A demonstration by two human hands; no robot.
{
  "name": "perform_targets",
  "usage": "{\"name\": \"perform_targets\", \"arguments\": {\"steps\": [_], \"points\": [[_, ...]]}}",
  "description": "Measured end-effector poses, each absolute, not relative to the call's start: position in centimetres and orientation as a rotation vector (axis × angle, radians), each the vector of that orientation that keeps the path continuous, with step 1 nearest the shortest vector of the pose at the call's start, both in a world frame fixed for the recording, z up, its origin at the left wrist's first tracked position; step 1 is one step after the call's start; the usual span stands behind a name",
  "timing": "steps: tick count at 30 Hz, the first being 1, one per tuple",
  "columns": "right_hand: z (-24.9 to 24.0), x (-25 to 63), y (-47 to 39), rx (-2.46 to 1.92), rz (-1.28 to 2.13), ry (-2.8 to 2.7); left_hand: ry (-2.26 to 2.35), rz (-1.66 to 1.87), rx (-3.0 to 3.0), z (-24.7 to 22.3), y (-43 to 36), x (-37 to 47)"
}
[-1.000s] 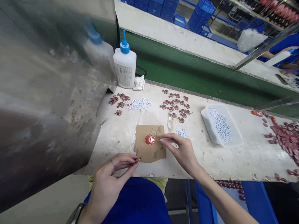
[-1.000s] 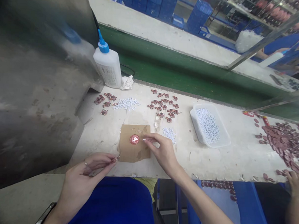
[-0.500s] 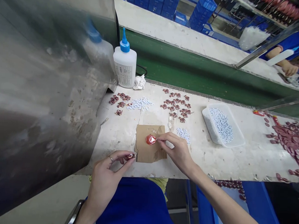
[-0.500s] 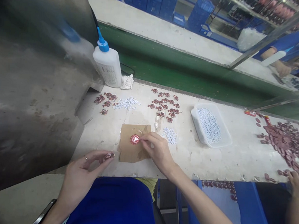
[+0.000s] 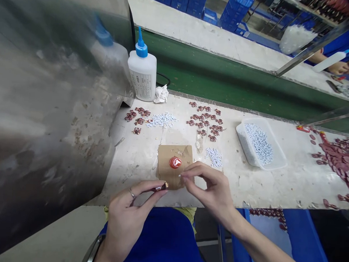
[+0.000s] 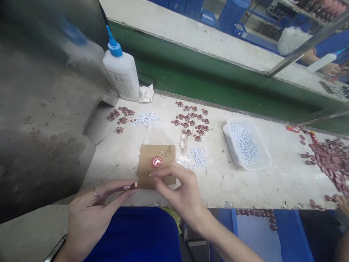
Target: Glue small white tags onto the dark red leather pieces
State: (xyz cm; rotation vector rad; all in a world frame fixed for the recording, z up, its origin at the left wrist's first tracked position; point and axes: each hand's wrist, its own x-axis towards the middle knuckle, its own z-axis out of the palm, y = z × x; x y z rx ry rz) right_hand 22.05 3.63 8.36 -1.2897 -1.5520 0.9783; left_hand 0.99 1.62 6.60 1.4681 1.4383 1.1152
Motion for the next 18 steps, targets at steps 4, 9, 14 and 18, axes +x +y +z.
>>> {"name": "perform_targets", "arguments": {"steps": [4, 9, 14, 18], "points": [[9.8, 20.6, 2.4, -1.188, 1.092, -1.519, 1.382, 1.127, 1.471, 7.2, 1.3, 1.2], [9.9, 20.6, 2.3, -1.163, 1.079, -1.557, 1.339, 1.155, 1.500, 7.7, 1.5, 1.5], [10.0, 20.9, 2.1, -1.169, 0.994, -1.698, 1.352, 1.169, 1.530, 7.8, 1.4, 1.4], [10.4, 20.9, 1.7, -1.136, 0.660, -1.991, 1.364, 1.172, 1.603, 7.6, 1.4, 1.2]]}}
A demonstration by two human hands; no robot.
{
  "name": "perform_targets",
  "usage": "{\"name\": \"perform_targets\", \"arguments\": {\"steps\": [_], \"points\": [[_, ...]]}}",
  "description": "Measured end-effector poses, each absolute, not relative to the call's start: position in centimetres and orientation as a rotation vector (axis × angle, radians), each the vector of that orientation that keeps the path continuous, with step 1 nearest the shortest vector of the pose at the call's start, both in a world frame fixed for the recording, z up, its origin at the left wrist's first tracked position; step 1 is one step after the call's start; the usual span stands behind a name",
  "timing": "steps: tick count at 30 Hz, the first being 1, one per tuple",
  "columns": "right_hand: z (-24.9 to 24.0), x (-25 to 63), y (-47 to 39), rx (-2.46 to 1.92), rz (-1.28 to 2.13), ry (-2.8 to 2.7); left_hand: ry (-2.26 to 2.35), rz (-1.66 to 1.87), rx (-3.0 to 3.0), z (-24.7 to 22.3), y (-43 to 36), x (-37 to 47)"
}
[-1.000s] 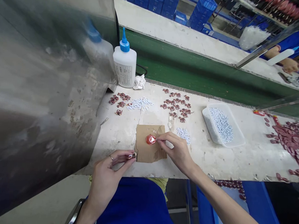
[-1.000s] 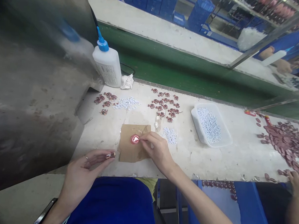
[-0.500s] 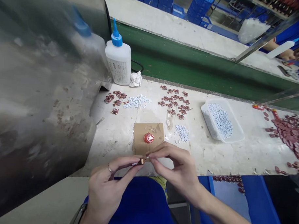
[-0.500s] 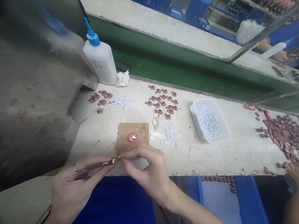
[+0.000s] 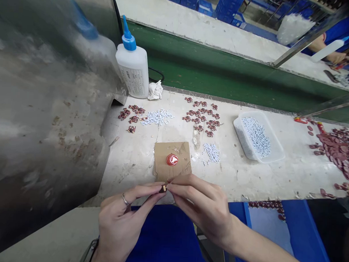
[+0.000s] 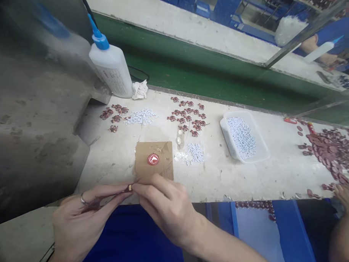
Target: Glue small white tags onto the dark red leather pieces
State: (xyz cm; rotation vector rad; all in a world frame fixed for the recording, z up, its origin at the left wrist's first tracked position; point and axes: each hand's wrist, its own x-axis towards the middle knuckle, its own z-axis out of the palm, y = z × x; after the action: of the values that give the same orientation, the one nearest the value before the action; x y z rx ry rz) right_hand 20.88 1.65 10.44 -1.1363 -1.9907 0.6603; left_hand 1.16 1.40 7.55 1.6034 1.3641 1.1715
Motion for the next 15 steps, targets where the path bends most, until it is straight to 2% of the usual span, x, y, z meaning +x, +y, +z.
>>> {"name": "perform_targets", "arguments": {"steps": [3, 6, 11, 15], "points": [[10.9, 20.9, 1.6, -1.094, 0.526, -2.112, 1.332, 1.182, 1.573, 7.8, 1.5, 1.3], [11.3, 21.1, 1.6, -1.088, 0.564, -2.074, 1.296, 1.181, 1.463, 8.3, 1.5, 1.7], [11.7, 20.9, 1.5, -1.204, 0.946, -1.687, 1.282, 1.123, 1.551, 8.5, 1.5, 2.0], [11.8, 21.0, 2.6, -1.203, 1.172, -1.662, 1.357, 1.138, 1.707, 7.9, 0.8, 1.5]]}}
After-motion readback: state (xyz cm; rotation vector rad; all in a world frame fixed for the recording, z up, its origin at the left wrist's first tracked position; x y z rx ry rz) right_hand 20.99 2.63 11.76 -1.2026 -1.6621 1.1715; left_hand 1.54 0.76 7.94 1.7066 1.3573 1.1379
